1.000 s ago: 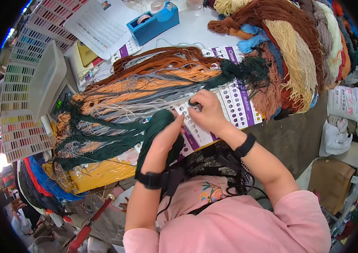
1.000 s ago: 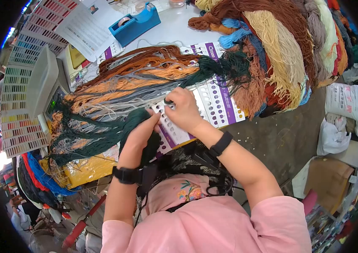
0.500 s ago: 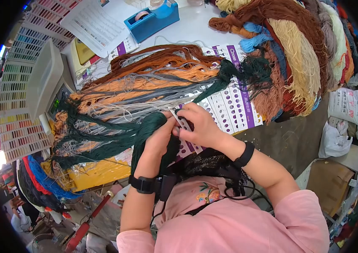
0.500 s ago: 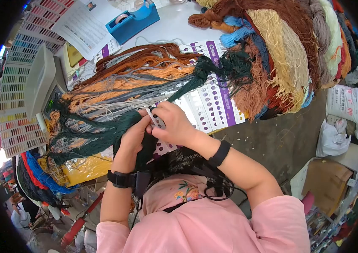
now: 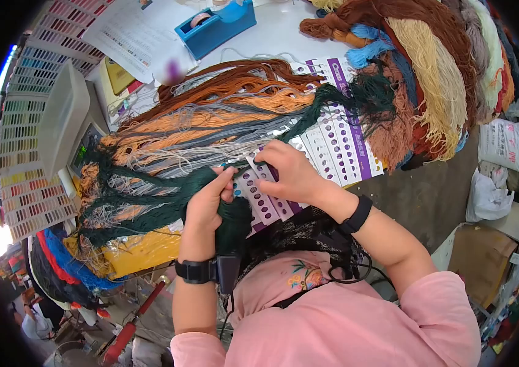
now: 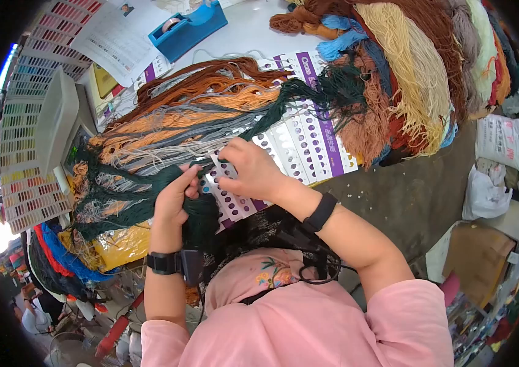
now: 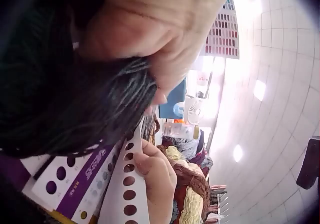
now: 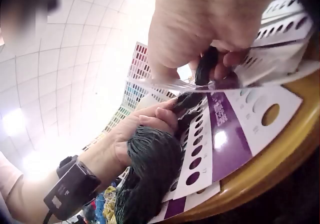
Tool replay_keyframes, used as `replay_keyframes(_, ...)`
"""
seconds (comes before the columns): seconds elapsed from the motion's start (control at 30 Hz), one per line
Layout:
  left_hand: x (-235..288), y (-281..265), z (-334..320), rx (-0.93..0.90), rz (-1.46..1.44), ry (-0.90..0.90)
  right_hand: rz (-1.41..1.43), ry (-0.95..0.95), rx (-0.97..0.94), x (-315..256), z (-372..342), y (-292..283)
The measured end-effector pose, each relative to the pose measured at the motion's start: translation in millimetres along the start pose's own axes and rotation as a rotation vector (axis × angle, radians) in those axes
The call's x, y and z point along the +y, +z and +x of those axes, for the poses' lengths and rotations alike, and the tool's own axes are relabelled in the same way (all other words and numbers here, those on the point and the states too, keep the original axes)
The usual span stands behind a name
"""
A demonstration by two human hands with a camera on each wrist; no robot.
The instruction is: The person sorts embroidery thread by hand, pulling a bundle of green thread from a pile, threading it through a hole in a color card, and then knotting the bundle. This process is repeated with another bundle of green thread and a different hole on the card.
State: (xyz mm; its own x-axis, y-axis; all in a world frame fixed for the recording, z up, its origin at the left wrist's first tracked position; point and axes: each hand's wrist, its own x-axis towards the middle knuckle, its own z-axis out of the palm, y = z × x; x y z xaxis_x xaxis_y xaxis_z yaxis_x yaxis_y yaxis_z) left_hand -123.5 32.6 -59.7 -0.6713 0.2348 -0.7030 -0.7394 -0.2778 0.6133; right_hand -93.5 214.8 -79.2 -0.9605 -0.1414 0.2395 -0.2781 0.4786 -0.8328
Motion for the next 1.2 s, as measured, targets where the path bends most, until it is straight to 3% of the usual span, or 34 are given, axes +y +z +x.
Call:
replay_keyframes(0.07, 2.4, 4.7, -11.8, -0.049, -0.158, -0.018, -0.089, -0.009, -0.023, -0.3, -0.5, -1.2)
replay_keyframes(0.17, 16.9, 2.8, -30.8, -0.417, -0.494, -0.097, -0.155, -0.014, -0.048, 7.5, -0.9, 2.8)
replay_keyframes(0.2, 15.6, -1.1, -30.1, -0.455, -0.496, -0.071, -0.15, -0.02, -0.036, 10.2, 0.2, 5.5)
replay_keyframes(0.23, 14.1, 0.7, -26.6, -0.381, -0.277, -0.061, -0.145, -0.027, -0.027, 10.7, 0.6, 7.2)
replay_keyframes(0.33, -5.2, 25.2, -2.5, -0.152, 0.37, -0.006, 0.178, 0.31, -0.095, 1.0, 3.0, -3.1)
replay_keyframes(0.37, -12.2, 33.8, 4.4, -0.203, 0.61, 0.042, 0.307, 0.288, -0.034, 4.1, 2.5, -0.5)
replay_keyframes(0.43, -16.0, 34.3, 11.3, -0.132, 0.555, 0.06, 0.559, 0.247, 0.102, 10.9, 3.1, 5.7)
replay_keyframes(0.47, -13.4, 33.3, 11.1, -0.052, 0.356, -0.006, 0.788, 0.258, 0.112, 13.3, 3.1, 5.8)
replay_keyframes(0.5, -8.5, 29.1, 10.6, 0.031, 0.156, -0.07, 0.806, 0.277, 0.079, 14.1, 2.9, 2.2)
replay_keyframes(0.53, -5.3, 18.3, 8.2, -0.11, -0.179, -0.123, 0.826, 0.292, 0.042, 14.7, 3.4, -0.9)
replay_keyframes(0.57, -1.3, 12.8, 3.9, -0.262, -0.287, -0.152, 0.849, 0.306, 0.005, 13.7, 3.9, -2.3)
replay_keyframes(0.6, -1.4, 12.9, 2.6, -0.25, -0.179, -0.151, 0.596, 0.317, -0.065, 9.9, 6.0, -0.5)
replay_keyframes(0.7, 1.1, 24.9, -6.6, -0.183, 0.053, -0.131, 0.118, -0.035, -0.121, 4.9, 13.5, 3.3)
replay_keyframes(0.73, 3.7, 29.5, -9.7, -0.158, 0.114, -0.121, 0.308, 0.08, -0.121, 6.6, 12.7, 6.8)
replay_keyframes(0.83, 20.1, 10.2, -15.3, 0.079, -0.178, -0.112, 0.887, 0.378, -0.057, 16.3, 8.4, 9.7)
replay_keyframes(0.9, 39.1, -22.0, -24.6, 0.121, -0.361, -0.058, 0.736, 0.352, -0.163, 12.4, 9.4, -2.2)
replay_keyframes(0.97, 61.1, -79.7, -34.6, -0.177, -0.565, 0.121, 0.457, 0.29, -0.192, 5.3, 9.4, -7.5)
replay_keyframes(1.0, 73.6, -104.9, -44.7, -0.106, -0.619, 0.197, 0.344, 0.112, -0.06, 10.6, 6.7, 1.2)
replay_keyframes(1.03, 86.3, -129.2, -54.4, -0.03, -0.674, 0.279, 0.329, 0.118, -0.062, 10.9, 6.1, 1.8)
replay_keyframes(1.1, 99.3, -163.9, -55.7, 0.344, -0.683, 0.477, 0.307, 0.12, -0.077, 11.7, 8.0, 3.6)
replay_keyframes(1.17, 89.6, -171.0, -59.4, 0.543, -0.136, 0.609, 0.271, 0.103, -0.121, 12.0, 9.8, 3.3)
replay_keyframes(1.2, 74.3, -105.0, -61.2, 0.615, 0.095, 0.636, 0.218, 0.088, -0.127, 11.6, 10.1, 3.7)
